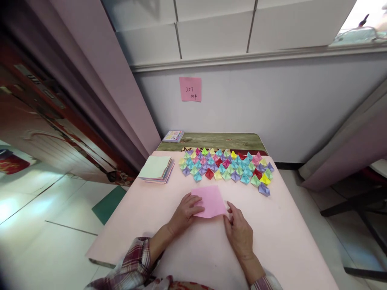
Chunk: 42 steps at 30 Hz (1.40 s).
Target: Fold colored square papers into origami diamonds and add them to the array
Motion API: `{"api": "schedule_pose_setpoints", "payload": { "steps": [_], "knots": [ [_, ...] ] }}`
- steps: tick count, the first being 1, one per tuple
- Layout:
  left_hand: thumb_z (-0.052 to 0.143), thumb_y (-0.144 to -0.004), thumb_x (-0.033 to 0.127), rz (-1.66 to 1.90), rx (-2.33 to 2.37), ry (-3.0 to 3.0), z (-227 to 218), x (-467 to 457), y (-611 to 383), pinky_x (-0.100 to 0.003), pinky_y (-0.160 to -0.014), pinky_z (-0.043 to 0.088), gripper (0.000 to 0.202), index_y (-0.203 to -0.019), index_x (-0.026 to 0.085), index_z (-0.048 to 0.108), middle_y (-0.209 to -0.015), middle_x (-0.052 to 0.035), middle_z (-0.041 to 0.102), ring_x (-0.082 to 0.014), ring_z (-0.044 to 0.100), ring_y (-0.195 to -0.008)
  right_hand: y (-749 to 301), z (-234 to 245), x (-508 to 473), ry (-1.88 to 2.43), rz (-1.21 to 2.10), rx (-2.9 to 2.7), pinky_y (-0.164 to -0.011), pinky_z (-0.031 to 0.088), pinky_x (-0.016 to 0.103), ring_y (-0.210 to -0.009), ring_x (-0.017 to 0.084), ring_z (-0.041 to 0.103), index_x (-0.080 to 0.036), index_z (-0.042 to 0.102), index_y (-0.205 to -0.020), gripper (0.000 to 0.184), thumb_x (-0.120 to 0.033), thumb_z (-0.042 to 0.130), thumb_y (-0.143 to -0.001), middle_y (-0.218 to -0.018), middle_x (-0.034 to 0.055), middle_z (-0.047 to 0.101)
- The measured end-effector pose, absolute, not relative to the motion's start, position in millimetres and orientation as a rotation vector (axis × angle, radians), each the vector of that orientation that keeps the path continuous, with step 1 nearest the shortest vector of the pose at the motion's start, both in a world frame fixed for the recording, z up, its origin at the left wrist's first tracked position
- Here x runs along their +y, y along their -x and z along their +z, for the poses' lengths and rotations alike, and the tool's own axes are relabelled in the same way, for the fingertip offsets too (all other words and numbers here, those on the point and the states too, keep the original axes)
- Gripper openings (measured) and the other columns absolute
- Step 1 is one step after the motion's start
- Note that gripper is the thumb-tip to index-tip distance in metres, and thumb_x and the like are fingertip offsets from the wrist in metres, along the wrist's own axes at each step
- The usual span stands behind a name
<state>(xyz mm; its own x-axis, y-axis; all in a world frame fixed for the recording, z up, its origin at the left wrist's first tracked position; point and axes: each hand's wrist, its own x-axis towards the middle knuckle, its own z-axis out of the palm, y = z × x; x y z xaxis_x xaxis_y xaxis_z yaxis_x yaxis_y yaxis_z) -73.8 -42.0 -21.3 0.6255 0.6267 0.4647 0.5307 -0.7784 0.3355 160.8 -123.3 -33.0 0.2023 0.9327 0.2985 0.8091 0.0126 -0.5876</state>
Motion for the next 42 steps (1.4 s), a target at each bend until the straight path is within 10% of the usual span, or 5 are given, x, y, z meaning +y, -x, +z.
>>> {"api": "schedule_pose_setpoints", "payload": {
  "steps": [7, 21, 28, 37, 42],
  "knots": [
    [0.048, -0.077, 0.001, 0.928, 0.834, -2.310, -33.7, -46.8, 85.9, -0.043, -0.102, 0.046, 0.044, -0.106, 0.025, 0.070, -0.120, -0.0069, 0.065, -0.0195, 0.057, -0.117, -161.2, -25.7, -115.8, 1.754, 0.201, -1.858, -0.072, 0.056, 0.029, -0.110, 0.022, 0.061, -0.030, 0.041, -0.143, 0.067, -0.008, 0.047, -0.080, -0.141, 0.0060, 0.047],
    [0.063, -0.076, 0.016, 0.878, 1.120, -2.322, -31.8, -43.4, 78.1, -0.043, -0.093, 0.043, 0.024, -0.099, 0.024, 0.069, -0.106, -0.0076, 0.063, -0.0243, 0.055, -0.105, -169.2, -44.1, -103.5, 1.605, 0.330, -1.776, -0.069, 0.054, 0.025, -0.092, 0.017, 0.067, -0.027, 0.072, -0.099, 0.037, -0.007, 0.049, -0.076, -0.120, 0.0038, 0.063],
    [0.059, -0.083, 0.019, 0.939, 1.120, -2.256, -19.1, -48.1, 77.2, -0.040, -0.088, 0.045, 0.009, -0.084, 0.022, 0.068, -0.097, -0.0058, 0.064, -0.0211, 0.056, -0.096, -166.9, -36.1, -104.9, 1.637, 0.390, -1.756, -0.058, 0.049, 0.023, -0.058, 0.009, 0.060, -0.026, 0.072, -0.093, 0.018, -0.032, 0.056, -0.088, -0.117, 0.0036, 0.064],
    [0.063, -0.083, 0.027, 0.938, 1.360, -2.206, -19.1, -47.9, 70.2, -0.040, -0.086, 0.044, 0.018, -0.069, 0.019, 0.057, -0.097, -0.0072, 0.063, -0.0230, 0.055, -0.096, -156.9, -24.0, -97.1, 1.862, 0.405, -1.678, -0.057, 0.040, 0.025, -0.070, 0.014, 0.059, -0.020, 0.062, -0.076, 0.038, -0.051, 0.045, -0.092, -0.101, 0.0061, 0.065],
    [0.063, -0.081, 0.024, 0.938, 1.569, -2.190, -20.1, -52.2, 61.2, -0.042, -0.088, 0.043, 0.009, -0.078, 0.019, 0.056, -0.098, -0.0074, 0.060, -0.0249, 0.054, -0.097, -146.7, -22.4, -93.2, 1.992, 0.340, -1.612, -0.056, 0.039, 0.025, -0.075, 0.016, 0.060, -0.021, 0.058, -0.108, 0.033, -0.048, 0.049, -0.090, -0.110, 0.0051, 0.062]
  ]
}}
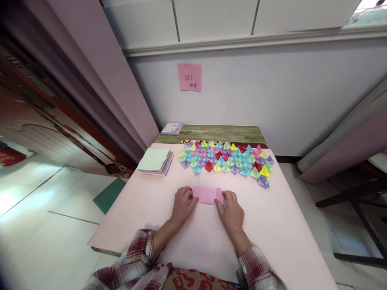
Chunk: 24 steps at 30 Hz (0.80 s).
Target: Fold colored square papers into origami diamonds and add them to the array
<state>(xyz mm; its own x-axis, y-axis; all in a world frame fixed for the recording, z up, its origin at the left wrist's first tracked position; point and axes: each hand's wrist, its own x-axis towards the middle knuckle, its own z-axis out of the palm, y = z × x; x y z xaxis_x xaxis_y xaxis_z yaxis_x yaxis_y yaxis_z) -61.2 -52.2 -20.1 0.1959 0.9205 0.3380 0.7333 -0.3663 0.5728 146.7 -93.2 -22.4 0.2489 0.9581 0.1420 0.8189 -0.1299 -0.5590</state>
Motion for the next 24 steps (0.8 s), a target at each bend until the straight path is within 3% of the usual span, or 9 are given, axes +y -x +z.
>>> {"api": "schedule_pose_setpoints", "payload": {
  "steps": [3, 6, 8, 11, 17, 21, 24],
  "knots": [
    [0.062, -0.082, 0.021, 0.942, 1.616, -2.211, -22.7, -53.5, 60.7, -0.044, -0.091, 0.043, 0.023, -0.104, 0.018, 0.057, -0.107, -0.0094, 0.059, -0.0269, 0.052, -0.104, -144.9, -23.2, -94.6, 2.013, 0.338, -1.573, -0.058, 0.042, 0.027, -0.078, 0.017, 0.061, -0.022, 0.047, -0.129, 0.046, -0.045, 0.050, -0.089, -0.125, 0.0074, 0.057],
    [0.056, -0.085, 0.016, 0.964, 1.572, -2.339, -24.8, -55.9, 60.8, -0.047, -0.098, 0.040, 0.037, -0.122, 0.019, 0.053, -0.122, -0.0125, 0.055, -0.0281, 0.049, -0.115, -145.6, -22.3, -94.8, 2.025, 0.366, -1.574, -0.059, 0.043, 0.027, -0.080, 0.018, 0.062, -0.023, 0.047, -0.130, 0.046, -0.044, 0.050, -0.089, -0.123, 0.0072, 0.058],
    [0.049, -0.087, 0.010, 0.922, 1.434, -2.502, -24.6, -58.3, 59.4, -0.048, -0.101, 0.037, 0.038, -0.122, 0.022, 0.055, -0.123, -0.0115, 0.055, -0.0269, 0.049, -0.115, -146.6, -18.5, -92.3, 2.045, 0.402, -1.585, -0.059, 0.043, 0.027, -0.082, 0.019, 0.063, -0.023, 0.048, -0.128, 0.045, -0.043, 0.052, -0.088, -0.116, 0.0064, 0.061],
    [0.045, -0.088, 0.006, 0.745, 1.101, -2.708, -21.9, -60.8, 55.6, -0.047, -0.101, 0.037, 0.035, -0.114, 0.024, 0.061, -0.109, -0.0079, 0.062, -0.0229, 0.054, -0.104, -148.5, -8.5, -83.8, 2.119, 0.448, -1.643, -0.060, 0.042, 0.028, -0.087, 0.021, 0.064, -0.023, 0.051, -0.124, 0.044, -0.042, 0.056, -0.085, -0.109, 0.0066, 0.063],
    [0.043, -0.089, 0.009, 0.658, 0.973, -2.722, -17.2, -59.8, 53.6, -0.041, -0.089, 0.044, 0.031, -0.111, 0.021, 0.063, -0.100, -0.0093, 0.062, -0.0222, 0.054, -0.095, -151.9, 6.9, -61.4, 2.310, 0.624, -1.648, -0.058, 0.038, 0.028, -0.081, 0.025, 0.066, -0.021, 0.056, -0.112, 0.048, -0.047, 0.067, -0.074, -0.086, 0.0058, 0.069],
    [0.043, -0.089, 0.010, 0.671, 0.965, -2.730, -16.9, -60.2, 55.1, -0.041, -0.089, 0.044, 0.033, -0.112, 0.022, 0.063, -0.100, -0.0093, 0.062, -0.0224, 0.054, -0.095, -153.8, 8.7, -59.1, 2.319, 0.730, -1.634, -0.054, 0.034, 0.027, -0.074, 0.022, 0.065, -0.024, 0.064, -0.082, 0.027, -0.048, 0.069, -0.070, -0.075, 0.0027, 0.069],
    [0.043, -0.090, 0.011, 0.677, 0.967, -2.739, -17.2, -60.8, 55.2, -0.041, -0.088, 0.044, 0.031, -0.111, 0.022, 0.063, -0.099, -0.0092, 0.062, -0.0223, 0.054, -0.095, -152.6, 7.9, -66.4, 2.254, 0.774, -1.633, -0.052, 0.032, 0.025, -0.068, 0.019, 0.063, -0.025, 0.063, -0.069, 0.024, -0.048, 0.066, -0.074, -0.070, -0.0003, 0.067]
  ]
}}
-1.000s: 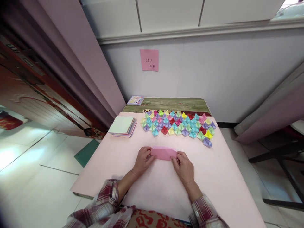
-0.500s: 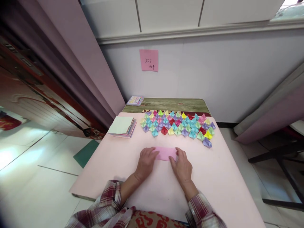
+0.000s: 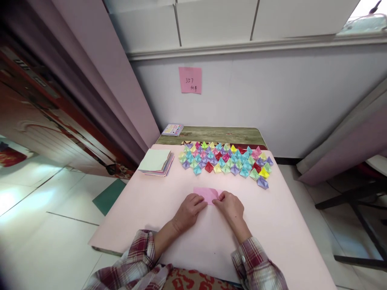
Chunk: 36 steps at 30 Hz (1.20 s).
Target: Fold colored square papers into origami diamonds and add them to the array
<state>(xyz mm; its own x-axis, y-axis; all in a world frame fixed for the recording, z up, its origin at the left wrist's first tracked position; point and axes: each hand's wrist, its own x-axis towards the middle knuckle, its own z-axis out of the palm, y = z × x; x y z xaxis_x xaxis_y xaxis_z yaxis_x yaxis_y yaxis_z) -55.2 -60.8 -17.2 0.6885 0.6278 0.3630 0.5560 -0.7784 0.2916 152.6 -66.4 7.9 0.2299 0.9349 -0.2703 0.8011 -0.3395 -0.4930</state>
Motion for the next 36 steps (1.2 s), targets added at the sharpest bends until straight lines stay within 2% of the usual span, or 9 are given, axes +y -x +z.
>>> {"api": "schedule_pose_setpoints", "payload": {
  "steps": [6, 11, 14, 18, 21, 25, 28, 32, 36],
  "knots": [
    [0.044, -0.089, 0.010, 0.702, 0.965, -2.742, -18.0, -61.3, 55.1, -0.041, -0.089, 0.044, 0.031, -0.111, 0.022, 0.063, -0.099, -0.0092, 0.062, -0.0223, 0.053, -0.096, -148.3, 1.6, -75.9, 2.115, 0.447, -1.725, -0.057, 0.036, 0.026, -0.082, 0.018, 0.062, -0.023, 0.062, -0.082, 0.015, -0.037, 0.065, -0.077, -0.098, 0.0035, 0.063],
    [0.042, -0.090, 0.010, 0.675, 0.960, -2.748, -18.9, -60.8, 55.2, -0.042, -0.089, 0.044, 0.033, -0.112, 0.022, 0.063, -0.100, -0.0092, 0.062, -0.0227, 0.054, -0.097, -153.7, 5.6, -56.4, 2.218, 0.477, -1.748, -0.063, 0.042, 0.029, -0.086, 0.023, 0.064, -0.021, 0.059, -0.107, 0.046, -0.042, 0.074, -0.068, -0.106, 0.0089, 0.061],
    [0.042, -0.090, 0.010, 0.688, 0.960, -2.745, -18.9, -60.9, 55.4, -0.041, -0.089, 0.045, 0.032, -0.111, 0.022, 0.063, -0.100, -0.0094, 0.062, -0.0227, 0.053, -0.097, -156.5, 10.5, -44.6, 2.277, 0.586, -1.777, -0.061, 0.040, 0.029, -0.082, 0.025, 0.066, -0.021, 0.061, -0.103, 0.047, -0.042, 0.076, -0.064, -0.089, 0.0063, 0.067],
    [0.043, -0.089, 0.009, 0.675, 0.955, -2.749, -18.3, -61.6, 55.8, -0.040, -0.088, 0.045, 0.031, -0.110, 0.021, 0.063, -0.100, -0.0092, 0.062, -0.0226, 0.053, -0.095, -155.7, 12.0, -42.3, 2.262, 0.648, -1.769, -0.059, 0.036, 0.028, -0.077, 0.024, 0.065, -0.023, 0.066, -0.083, 0.022, -0.034, 0.073, -0.064, -0.077, 0.0041, 0.068],
    [0.043, -0.089, 0.008, 0.679, 0.949, -2.748, -18.0, -61.7, 55.3, -0.040, -0.088, 0.045, 0.031, -0.109, 0.021, 0.063, -0.100, -0.0093, 0.062, -0.0225, 0.054, -0.095, -153.6, 12.1, -46.2, 2.183, 0.666, -1.764, -0.059, 0.034, 0.027, -0.077, 0.021, 0.063, -0.022, 0.066, -0.069, 0.009, -0.029, 0.070, -0.066, -0.082, 0.0034, 0.068],
    [0.044, -0.089, 0.009, 0.722, 0.948, -2.741, -15.0, -61.5, 54.3, -0.041, -0.089, 0.045, 0.029, -0.108, 0.020, 0.063, -0.100, -0.0096, 0.062, -0.0224, 0.054, -0.095, -150.0, 11.9, -50.2, 2.029, 0.719, -1.704, -0.061, 0.037, 0.025, -0.077, 0.017, 0.062, -0.021, 0.064, -0.071, 0.004, -0.023, 0.066, -0.068, -0.089, 0.0035, 0.067],
    [0.045, -0.089, 0.010, 0.786, 0.954, -2.702, -10.3, -65.2, 55.3, -0.041, -0.089, 0.045, 0.028, -0.107, 0.018, 0.063, -0.101, -0.0108, 0.063, -0.0232, 0.054, -0.097, -148.4, 8.9, -53.4, 1.923, 0.841, -1.599, -0.062, 0.043, 0.025, -0.071, 0.016, 0.063, -0.021, 0.063, -0.086, 0.016, -0.022, 0.063, -0.070, -0.079, 0.0007, 0.068],
    [0.051, -0.090, 0.024, 0.975, 1.059, -2.377, -2.5, -79.5, 54.3, -0.038, -0.083, 0.046, 0.016, -0.094, 0.018, 0.066, -0.089, -0.0094, 0.065, -0.0216, 0.057, -0.088, -147.3, 8.6, -61.6, 1.726, 1.028, -1.311, -0.066, 0.051, 0.027, -0.080, 0.018, 0.068, -0.017, 0.053, -0.119, 0.045, -0.029, 0.060, -0.076, -0.093, 0.0055, 0.071],
    [0.064, -0.082, 0.049, 0.844, 1.154, -1.488, 14.8, -88.9, 39.9, -0.030, -0.066, 0.046, 0.035, -0.073, 0.015, 0.065, -0.070, -0.0045, 0.062, -0.0157, 0.056, -0.066, -140.2, 24.7, -72.7, 1.217, 1.324, -0.703, -0.074, 0.054, 0.031, -0.091, 0.021, 0.067, -0.019, 0.052, -0.122, 0.065, -0.034, 0.078, -0.064, -0.105, 0.0068, 0.069]
  ]
}}
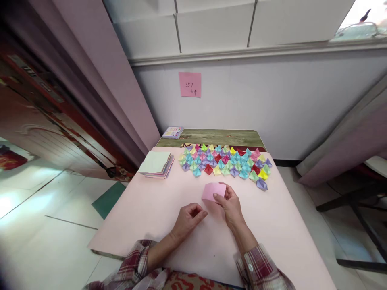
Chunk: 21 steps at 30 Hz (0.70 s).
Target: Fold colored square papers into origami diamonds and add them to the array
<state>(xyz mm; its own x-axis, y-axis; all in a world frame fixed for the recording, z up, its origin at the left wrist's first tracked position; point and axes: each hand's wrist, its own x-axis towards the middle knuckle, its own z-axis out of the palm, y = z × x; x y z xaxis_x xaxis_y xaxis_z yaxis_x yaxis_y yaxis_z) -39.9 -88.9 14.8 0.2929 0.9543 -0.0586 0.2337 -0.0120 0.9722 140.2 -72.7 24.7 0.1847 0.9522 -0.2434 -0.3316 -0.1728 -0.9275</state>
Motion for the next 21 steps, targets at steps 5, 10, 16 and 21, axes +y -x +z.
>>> {"api": "schedule_pose_setpoints", "payload": {
  "steps": [5, 10, 16, 21],
  "knots": [
    [0.066, -0.076, 0.061, 0.732, 0.765, -0.561, 49.6, -78.6, 13.4, -0.034, -0.079, 0.050, 0.054, -0.094, 0.010, 0.070, -0.095, -0.0134, 0.069, -0.0218, 0.064, -0.089, -123.4, 51.5, -85.2, 0.982, 1.400, -0.566, -0.076, 0.053, 0.032, -0.086, 0.020, 0.066, -0.021, 0.058, -0.118, 0.064, -0.033, 0.085, -0.061, -0.100, 0.0048, 0.071],
    [0.083, -0.066, 0.032, 1.111, 0.832, -0.341, 70.9, -74.9, 1.1, -0.032, -0.079, 0.054, 0.037, -0.094, 0.012, 0.069, -0.094, -0.0094, 0.071, -0.0182, 0.065, -0.084, -119.4, 61.3, -98.7, 1.111, 1.300, -0.641, -0.060, 0.051, 0.025, -0.068, 0.015, 0.061, -0.022, 0.057, -0.122, 0.057, -0.039, 0.078, -0.072, -0.077, -0.0021, 0.066],
    [0.082, -0.066, 0.032, 1.164, 0.999, -0.457, 88.2, -78.6, 13.9, -0.030, -0.058, 0.056, 0.040, -0.094, 0.009, 0.068, -0.084, -0.0086, 0.071, -0.0177, 0.065, -0.070, -140.4, 67.3, -115.4, 1.098, 1.050, -1.156, -0.071, 0.055, 0.031, -0.073, 0.016, 0.063, -0.026, 0.042, -0.141, 0.048, -0.034, 0.050, -0.095, -0.083, 0.0006, 0.065],
    [0.083, -0.062, 0.038, 1.106, 1.060, -0.571, 95.1, -79.8, 19.5, -0.027, -0.049, 0.054, 0.043, -0.089, 0.007, 0.068, -0.075, -0.0076, 0.070, -0.0161, 0.062, -0.060, -155.2, 71.7, -115.3, 1.070, 0.719, -1.654, -0.077, 0.053, 0.030, -0.085, 0.016, 0.066, -0.031, 0.057, -0.130, 0.044, -0.014, 0.054, -0.089, -0.103, 0.0033, 0.069]
  ]
}}
